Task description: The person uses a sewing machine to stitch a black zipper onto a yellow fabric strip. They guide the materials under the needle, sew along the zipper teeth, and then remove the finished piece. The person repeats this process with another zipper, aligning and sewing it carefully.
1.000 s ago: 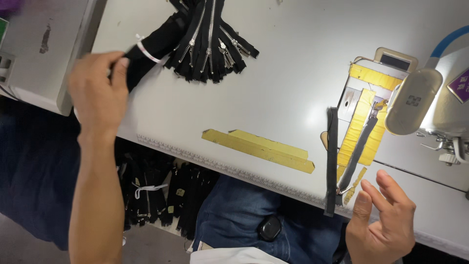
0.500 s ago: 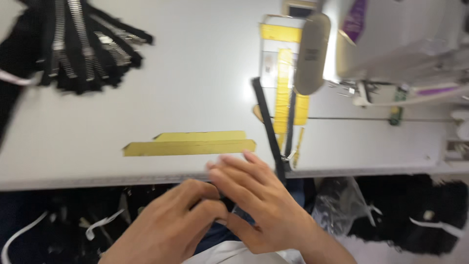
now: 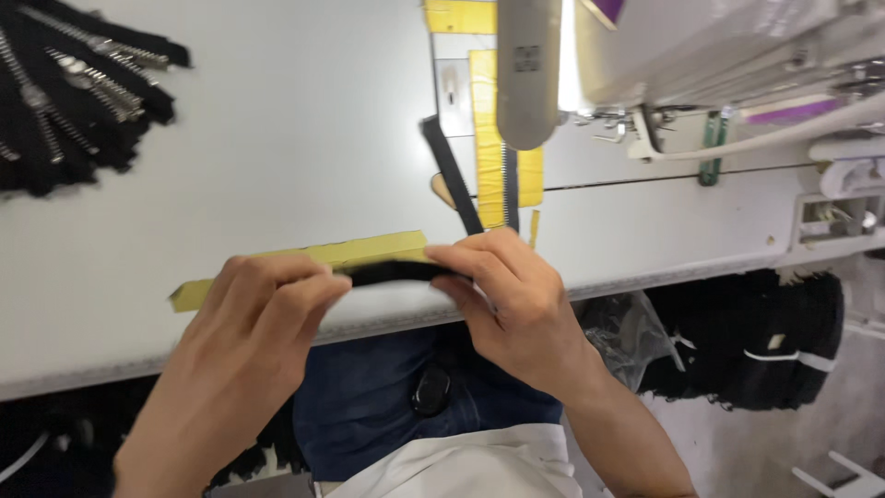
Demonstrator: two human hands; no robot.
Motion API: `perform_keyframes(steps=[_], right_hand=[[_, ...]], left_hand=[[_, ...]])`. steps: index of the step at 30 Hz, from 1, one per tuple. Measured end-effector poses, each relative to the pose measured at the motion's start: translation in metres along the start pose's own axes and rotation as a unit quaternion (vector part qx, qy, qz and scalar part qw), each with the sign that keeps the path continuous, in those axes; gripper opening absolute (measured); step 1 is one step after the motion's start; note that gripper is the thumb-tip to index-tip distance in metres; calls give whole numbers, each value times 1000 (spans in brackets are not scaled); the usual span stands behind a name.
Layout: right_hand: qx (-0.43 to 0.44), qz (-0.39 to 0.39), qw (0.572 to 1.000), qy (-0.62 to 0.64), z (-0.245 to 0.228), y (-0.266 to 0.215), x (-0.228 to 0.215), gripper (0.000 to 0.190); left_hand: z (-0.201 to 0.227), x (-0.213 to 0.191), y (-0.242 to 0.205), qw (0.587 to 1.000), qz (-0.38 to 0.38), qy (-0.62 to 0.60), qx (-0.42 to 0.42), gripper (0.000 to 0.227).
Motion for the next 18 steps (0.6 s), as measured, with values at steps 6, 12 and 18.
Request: perform_keyframes(steps=[6, 12, 18], right_hand=[[-140, 91, 951, -261, 14, -5, 31, 23], [-119, 99, 940, -304, 18, -27, 51, 19], [-68, 88, 930, -350, 22, -40, 55, 16]], left_hand=[[-25, 35, -26, 969, 70, 234, 44, 49], [-35, 40, -55, 956, 138, 259, 12, 29], [-40, 49, -70, 956, 179, 228, -40, 17]])
Point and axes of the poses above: each hand's wrist, its own y-axis towards the middle knuckle, its own x-axis out of the palm, z = x × y, the point moved 1 cm from there along y, towards the middle knuckle, and after that the axes turned 9 degrees about y, right-handed, at the moved point
